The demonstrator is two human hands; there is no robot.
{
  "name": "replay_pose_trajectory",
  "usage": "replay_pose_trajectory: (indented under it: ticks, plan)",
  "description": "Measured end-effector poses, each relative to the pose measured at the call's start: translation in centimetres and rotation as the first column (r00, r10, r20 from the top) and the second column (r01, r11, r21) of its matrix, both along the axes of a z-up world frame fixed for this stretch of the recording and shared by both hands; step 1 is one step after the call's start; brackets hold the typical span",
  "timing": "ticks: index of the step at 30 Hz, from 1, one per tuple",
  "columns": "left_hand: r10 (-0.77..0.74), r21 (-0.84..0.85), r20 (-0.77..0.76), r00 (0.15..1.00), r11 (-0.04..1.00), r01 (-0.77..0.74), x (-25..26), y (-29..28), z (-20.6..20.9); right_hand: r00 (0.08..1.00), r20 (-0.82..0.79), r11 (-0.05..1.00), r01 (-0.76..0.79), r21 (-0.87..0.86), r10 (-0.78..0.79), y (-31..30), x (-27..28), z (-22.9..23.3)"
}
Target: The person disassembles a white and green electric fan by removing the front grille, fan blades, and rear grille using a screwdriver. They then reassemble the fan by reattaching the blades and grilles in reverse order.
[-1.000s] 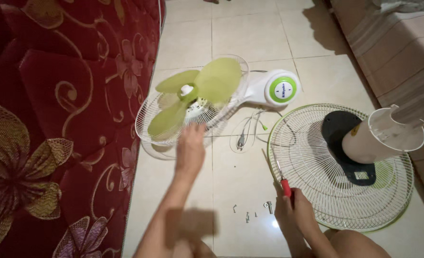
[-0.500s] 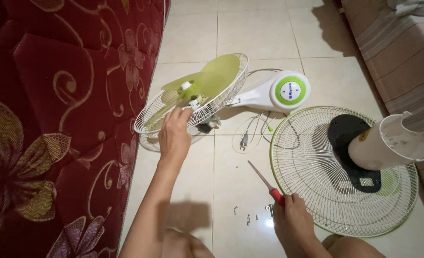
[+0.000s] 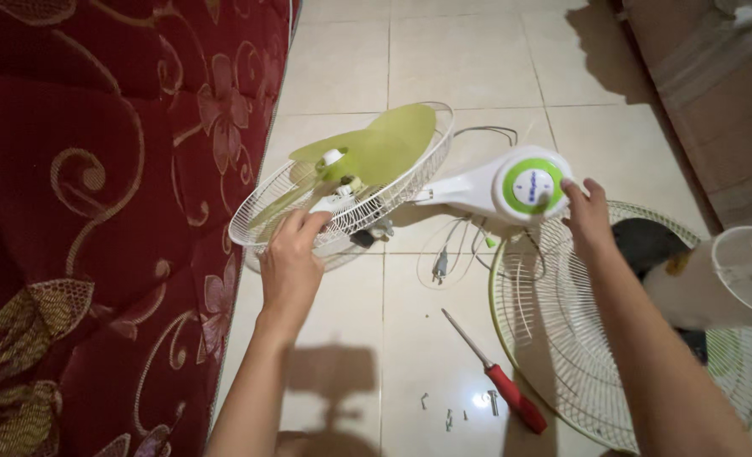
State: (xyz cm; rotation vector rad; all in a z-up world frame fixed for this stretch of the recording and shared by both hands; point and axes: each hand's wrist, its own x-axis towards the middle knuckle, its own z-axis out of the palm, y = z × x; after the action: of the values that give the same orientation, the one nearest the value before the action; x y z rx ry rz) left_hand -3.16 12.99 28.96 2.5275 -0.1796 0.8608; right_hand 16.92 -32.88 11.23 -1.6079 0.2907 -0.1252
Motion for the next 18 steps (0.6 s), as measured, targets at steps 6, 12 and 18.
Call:
replay_pose_trajectory:
  ticks: [6,12,18]
  plan:
    - [-0.046,-0.018,0.005,0.999,0.999,0.046,1.2,1.4,-0.1,0.997,-0.071,0.967,-0.02,-0.255,0.002,2.8,-2.8,3.9]
    - [-0.126,0.03,0.067,0.99,0.992,0.124,3.3,2.3,0.3,0.998,-0.053,1.0,0.015,-0.028,-0.017,3.5,-10.8,6.4]
    - [-0.114,0.066,0.056,0.992,0.992,0.111,7.9,4.1,-0.2,0.985,-0.158,0.993,0.084,0.084,-0.07,7.6,-20.1,6.7]
